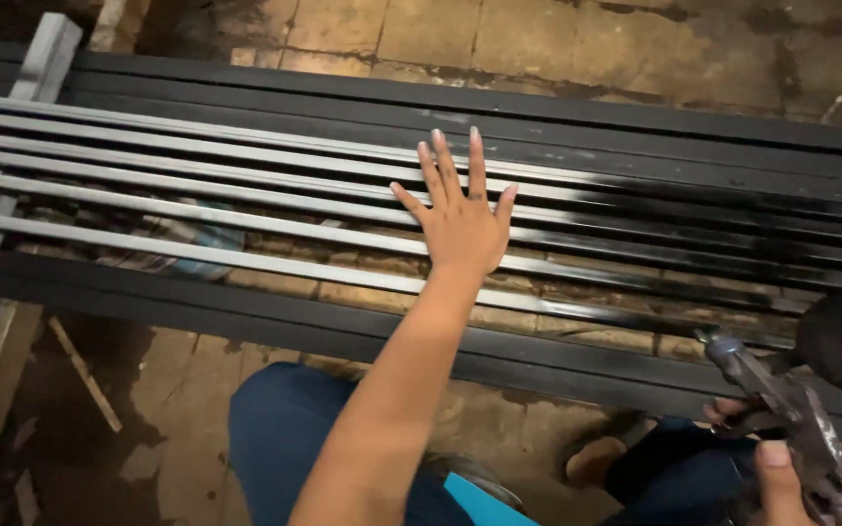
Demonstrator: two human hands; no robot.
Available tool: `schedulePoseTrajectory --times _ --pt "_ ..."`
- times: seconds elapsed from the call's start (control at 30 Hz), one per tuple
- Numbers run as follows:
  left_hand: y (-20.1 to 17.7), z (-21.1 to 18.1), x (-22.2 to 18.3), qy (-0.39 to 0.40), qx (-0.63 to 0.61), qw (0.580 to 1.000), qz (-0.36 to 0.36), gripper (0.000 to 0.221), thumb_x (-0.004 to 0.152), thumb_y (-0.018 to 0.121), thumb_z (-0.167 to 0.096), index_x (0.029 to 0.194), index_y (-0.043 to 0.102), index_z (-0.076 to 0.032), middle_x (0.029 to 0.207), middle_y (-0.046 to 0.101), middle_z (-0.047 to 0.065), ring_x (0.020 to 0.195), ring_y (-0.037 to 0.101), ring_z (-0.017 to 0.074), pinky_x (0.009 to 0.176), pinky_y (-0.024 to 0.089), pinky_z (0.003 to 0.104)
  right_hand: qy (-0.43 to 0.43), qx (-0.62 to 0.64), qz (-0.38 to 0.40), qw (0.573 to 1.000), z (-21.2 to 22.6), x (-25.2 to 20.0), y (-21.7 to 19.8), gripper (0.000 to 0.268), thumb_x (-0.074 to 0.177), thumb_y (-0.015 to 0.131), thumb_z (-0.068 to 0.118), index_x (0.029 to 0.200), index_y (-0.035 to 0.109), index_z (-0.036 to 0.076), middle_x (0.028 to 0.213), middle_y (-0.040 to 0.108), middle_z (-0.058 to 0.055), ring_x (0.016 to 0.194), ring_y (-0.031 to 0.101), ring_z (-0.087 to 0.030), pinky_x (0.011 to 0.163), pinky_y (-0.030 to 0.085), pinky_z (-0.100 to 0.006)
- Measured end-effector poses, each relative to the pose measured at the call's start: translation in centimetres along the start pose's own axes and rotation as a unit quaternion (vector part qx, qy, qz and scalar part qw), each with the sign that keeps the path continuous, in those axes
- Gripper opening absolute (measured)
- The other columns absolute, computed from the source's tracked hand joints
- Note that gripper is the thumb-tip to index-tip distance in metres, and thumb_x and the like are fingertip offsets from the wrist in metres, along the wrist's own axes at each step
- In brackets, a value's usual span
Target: Spray painting a series of metal bars laid out on a rack using a pneumatic spray gun.
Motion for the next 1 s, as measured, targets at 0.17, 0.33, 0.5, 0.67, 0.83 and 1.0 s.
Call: schedulePoseTrajectory --times 0.17,0.33,0.5,0.67,0.83,1.0 --pt "-2.4 4.8 1.0 -0.019 -0.015 0.999 0.022 0.084 0.111 0.029 -0.071 0.169 -0.009 -0.023 0.174 -0.011 0.023 0.161 -0.011 0.0438 0.116 -0.002 0.080 -0.024 0.062 0.048 0.997 -6.8 2.8 1.6 0.070 0.095 0.044 0.043 0.149 0.058 0.001 0.115 0.071 -0.020 0.109 0.068 -0.038 0.104 0.046 -0.054" --pt "-4.7 11.7 2.8 -0.061 -0.043 0.997 0.013 0.082 0.110 0.039 -0.064 0.170 0.000 -0.024 0.174 -0.005 0.027 0.160 -0.007 0.0471 0.115 -0.003 0.081 -0.022 0.026 0.004 0.999 -5.0 0.5 2.9 0.048 0.103 0.054 0.033 0.132 0.069 -0.002 0.123 0.071 -0.019 0.120 0.065 -0.037 0.112 0.044 -0.051" --pt "-7.5 18.0 4.1 -0.142 -0.012 0.976 0.164 0.072 0.113 0.009 -0.060 0.160 -0.029 -0.023 0.166 -0.034 0.018 0.153 -0.029 0.0378 0.120 -0.011 0.074 0.003 -0.005 0.006 1.000 -4.7 0.4 3.4 0.032 0.109 0.058 0.023 0.118 0.078 0.000 0.118 0.076 -0.015 0.123 0.066 -0.029 0.115 0.042 -0.043" --pt "-7.6 24.0 5.4 -0.201 -0.004 0.969 0.142 0.069 0.113 0.011 -0.056 0.161 -0.027 -0.023 0.170 -0.024 0.022 0.155 -0.024 0.0408 0.118 -0.010 0.075 0.041 -0.038 0.016 0.998 -2.4 -0.2 3.9 0.036 0.106 0.058 0.029 0.118 0.080 0.004 0.118 0.077 -0.015 0.110 0.070 -0.034 0.104 0.049 -0.046" --pt "-7.7 30.8 5.8 -0.282 0.037 0.950 0.132 0.068 0.116 0.017 -0.049 0.159 -0.028 -0.022 0.171 -0.020 0.025 0.153 -0.025 0.0399 0.119 -0.010 0.071 0.032 -0.035 0.026 0.999 -3.6 0.2 4.3 0.037 0.104 0.058 0.029 0.120 0.079 0.004 0.113 0.077 -0.014 0.112 0.070 -0.031 0.106 0.048 -0.046" --pt "-7.2 41.2 4.0 -0.246 0.159 0.955 -0.034 0.086 0.098 0.039 -0.048 0.171 -0.002 -0.028 0.172 -0.019 0.018 0.155 -0.027 0.0370 0.115 -0.014 0.080 0.074 -0.089 0.056 0.992 -5.1 1.6 4.3 0.036 0.104 0.059 0.031 0.124 0.081 0.010 0.124 0.077 -0.010 0.121 0.067 -0.030 0.108 0.045 -0.050"
Point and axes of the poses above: each hand's wrist, its own x-axis towards the middle knuckle, its own y-axis out of the palm, z = x × y, the point moved 2 cm from there along x, towards the middle knuckle
